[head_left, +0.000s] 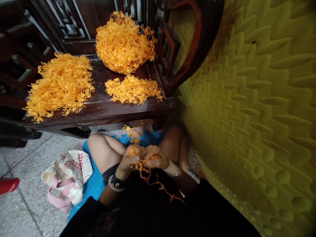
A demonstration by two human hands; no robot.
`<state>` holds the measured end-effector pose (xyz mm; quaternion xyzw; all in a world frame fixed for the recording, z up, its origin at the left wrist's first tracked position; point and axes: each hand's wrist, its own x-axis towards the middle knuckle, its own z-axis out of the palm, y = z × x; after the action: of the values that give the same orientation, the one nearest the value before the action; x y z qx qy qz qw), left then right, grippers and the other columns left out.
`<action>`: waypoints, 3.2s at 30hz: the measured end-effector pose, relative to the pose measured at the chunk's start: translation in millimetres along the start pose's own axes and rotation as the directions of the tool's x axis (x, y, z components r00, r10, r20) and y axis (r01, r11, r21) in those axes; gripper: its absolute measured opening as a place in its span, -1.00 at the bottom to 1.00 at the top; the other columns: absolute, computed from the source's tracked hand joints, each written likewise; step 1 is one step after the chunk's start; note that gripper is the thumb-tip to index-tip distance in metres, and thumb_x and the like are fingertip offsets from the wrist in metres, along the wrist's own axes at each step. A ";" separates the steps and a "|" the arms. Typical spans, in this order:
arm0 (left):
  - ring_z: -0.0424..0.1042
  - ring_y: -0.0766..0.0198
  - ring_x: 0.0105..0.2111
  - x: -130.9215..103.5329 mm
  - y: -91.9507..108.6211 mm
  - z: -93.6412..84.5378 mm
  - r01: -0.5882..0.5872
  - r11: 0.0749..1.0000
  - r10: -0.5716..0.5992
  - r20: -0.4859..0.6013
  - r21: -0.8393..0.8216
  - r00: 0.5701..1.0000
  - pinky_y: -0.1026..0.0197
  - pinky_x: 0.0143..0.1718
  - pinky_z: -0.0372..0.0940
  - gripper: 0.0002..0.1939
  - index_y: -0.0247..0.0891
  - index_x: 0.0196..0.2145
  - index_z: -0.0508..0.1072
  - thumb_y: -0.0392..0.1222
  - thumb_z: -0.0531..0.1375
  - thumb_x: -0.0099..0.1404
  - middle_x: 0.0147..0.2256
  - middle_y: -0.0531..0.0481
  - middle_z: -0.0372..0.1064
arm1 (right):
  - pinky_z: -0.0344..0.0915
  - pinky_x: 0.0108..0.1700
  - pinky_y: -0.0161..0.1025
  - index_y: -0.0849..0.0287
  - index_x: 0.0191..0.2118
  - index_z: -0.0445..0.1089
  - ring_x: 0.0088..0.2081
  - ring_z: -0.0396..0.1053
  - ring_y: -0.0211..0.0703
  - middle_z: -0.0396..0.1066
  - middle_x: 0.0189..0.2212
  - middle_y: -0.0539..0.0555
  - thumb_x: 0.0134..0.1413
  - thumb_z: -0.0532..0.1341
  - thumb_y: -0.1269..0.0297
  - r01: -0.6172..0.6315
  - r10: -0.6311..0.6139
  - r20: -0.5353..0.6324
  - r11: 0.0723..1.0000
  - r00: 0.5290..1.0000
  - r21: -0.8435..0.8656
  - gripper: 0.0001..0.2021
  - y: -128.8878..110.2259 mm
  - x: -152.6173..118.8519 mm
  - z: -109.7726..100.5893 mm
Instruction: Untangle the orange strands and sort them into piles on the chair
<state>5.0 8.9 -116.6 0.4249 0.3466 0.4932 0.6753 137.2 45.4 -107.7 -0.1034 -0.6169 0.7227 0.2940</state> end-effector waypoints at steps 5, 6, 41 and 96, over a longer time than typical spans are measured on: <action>-0.06 0.40 -0.72 0.4 1.9 8.5 -0.078 0.989 0.076 -0.019 -0.124 0.997 0.27 -0.70 -0.01 -0.35 -0.21 -0.77 -0.01 0.32 0.24 -0.06 -0.79 0.13 -0.17 | -0.10 -0.65 -0.34 0.14 -0.84 0.06 -0.75 -0.14 -0.44 -0.03 -0.87 -0.10 -0.15 0.22 -0.08 0.024 0.003 -0.102 0.967 0.995 0.255 -0.47 7.1 -2.4 6.7; -0.06 0.41 -0.73 0.2 3.3 10.0 -0.068 0.990 0.066 -0.020 -0.126 0.998 0.27 -0.71 -0.02 -0.37 -0.21 -0.76 0.01 0.32 0.22 -0.03 -0.79 0.14 -0.16 | -0.12 -0.66 -0.35 0.13 -0.85 0.04 -0.76 -0.16 -0.45 -0.05 -0.88 -0.11 -0.16 0.22 -0.07 0.036 -0.006 -0.110 0.960 0.994 0.279 -0.47 7.8 -2.4 7.5; 0.27 0.20 -0.46 151.6 154.2 -35.3 -0.131 -0.076 0.492 0.151 0.988 0.857 0.14 -0.31 0.17 -0.78 -0.22 -0.42 0.27 -0.08 0.06 0.34 -0.54 -0.01 0.22 | -0.19 -0.66 -0.35 0.09 -0.48 0.01 -0.70 -0.18 -0.39 0.00 -0.63 -0.16 0.09 0.06 0.00 0.141 0.123 -0.611 0.920 0.782 0.366 -0.69 -35.0 -29.3 -19.0; -0.21 0.49 -0.74 26.5 16.0 27.8 -0.130 0.989 0.136 0.081 -0.073 0.987 0.37 -0.74 -0.20 -0.42 -0.24 -0.67 0.02 0.21 0.07 0.30 -0.71 0.20 -0.19 | -0.27 -0.72 -0.37 0.15 -0.79 -0.16 -0.78 -0.26 -0.47 -0.23 -0.85 -0.19 -0.04 0.27 0.12 0.304 -0.017 -0.635 0.888 0.772 0.346 -0.39 -16.1 -7.3 3.9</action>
<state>30.9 30.3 -92.2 0.4449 0.2715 0.5298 0.6691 145.9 39.2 -93.0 -0.2114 -0.3189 0.7378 0.5561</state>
